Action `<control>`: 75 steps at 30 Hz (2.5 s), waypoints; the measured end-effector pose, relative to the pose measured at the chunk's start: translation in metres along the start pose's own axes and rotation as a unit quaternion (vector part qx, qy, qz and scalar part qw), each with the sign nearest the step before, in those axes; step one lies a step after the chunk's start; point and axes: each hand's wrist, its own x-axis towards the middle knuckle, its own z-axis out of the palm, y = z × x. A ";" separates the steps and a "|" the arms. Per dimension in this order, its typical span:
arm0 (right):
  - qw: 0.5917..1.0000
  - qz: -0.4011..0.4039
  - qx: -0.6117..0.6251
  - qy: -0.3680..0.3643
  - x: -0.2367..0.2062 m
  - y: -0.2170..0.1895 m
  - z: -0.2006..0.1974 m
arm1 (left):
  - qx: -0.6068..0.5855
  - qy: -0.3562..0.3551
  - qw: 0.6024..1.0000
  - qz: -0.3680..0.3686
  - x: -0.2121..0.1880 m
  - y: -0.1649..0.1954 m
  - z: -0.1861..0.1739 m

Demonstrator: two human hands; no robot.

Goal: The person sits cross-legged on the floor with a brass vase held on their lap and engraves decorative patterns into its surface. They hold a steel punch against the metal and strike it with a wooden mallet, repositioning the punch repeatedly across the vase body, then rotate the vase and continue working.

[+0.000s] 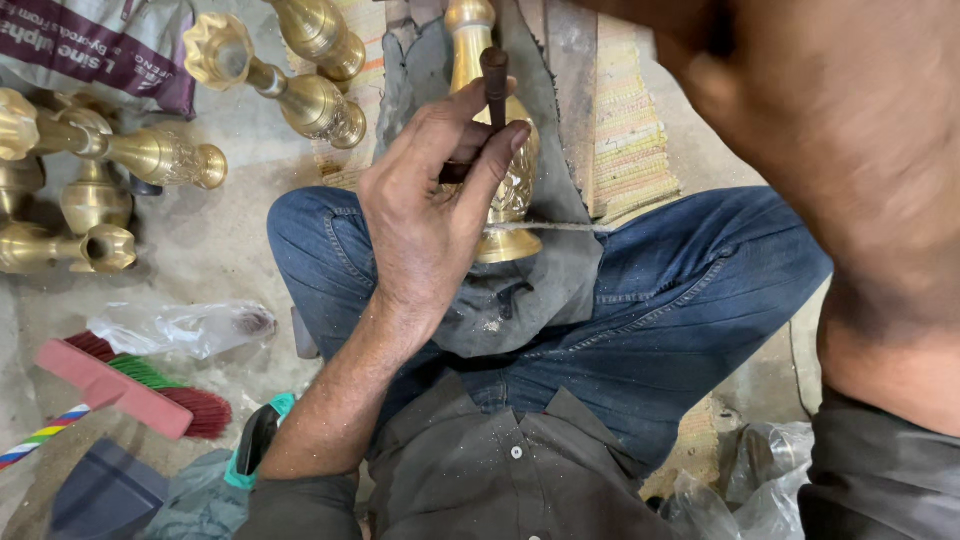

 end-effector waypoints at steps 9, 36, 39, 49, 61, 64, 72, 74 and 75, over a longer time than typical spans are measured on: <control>1.000 -0.020 0.011 -0.010 0.006 -0.010 -0.034 | -0.012 0.039 0.999 -0.010 -0.009 0.003 0.004; 0.998 -0.023 0.041 -0.029 0.007 -0.027 -0.061 | -0.005 0.121 0.993 -0.001 -0.048 -0.022 0.012; 0.998 -0.019 0.048 -0.032 0.004 -0.028 -0.061 | -0.005 0.121 0.993 0.011 -0.052 -0.026 0.015; 0.999 -0.029 -0.001 -0.028 -0.002 -0.028 -0.060 | -0.035 0.132 0.990 0.019 -0.066 -0.045 0.022; 1.000 0.016 0.018 -0.012 -0.012 -0.031 -0.048 | 0.028 0.130 0.981 0.138 -0.045 -0.029 0.015; 0.999 0.032 0.023 -0.006 -0.017 -0.029 -0.044 | 0.031 0.095 0.989 0.106 -0.039 -0.020 0.010; 0.993 0.103 0.053 0.016 -0.037 -0.027 -0.021 | 0.043 -0.037 0.994 0.088 -0.008 -0.013 -0.004; 0.990 0.116 0.070 0.031 -0.042 -0.024 -0.007 | 0.038 -0.070 0.990 0.114 0.006 -0.012 -0.005; 0.989 0.119 0.084 0.037 -0.046 -0.023 0.001 | 0.029 -0.085 0.988 0.126 0.013 -0.011 -0.006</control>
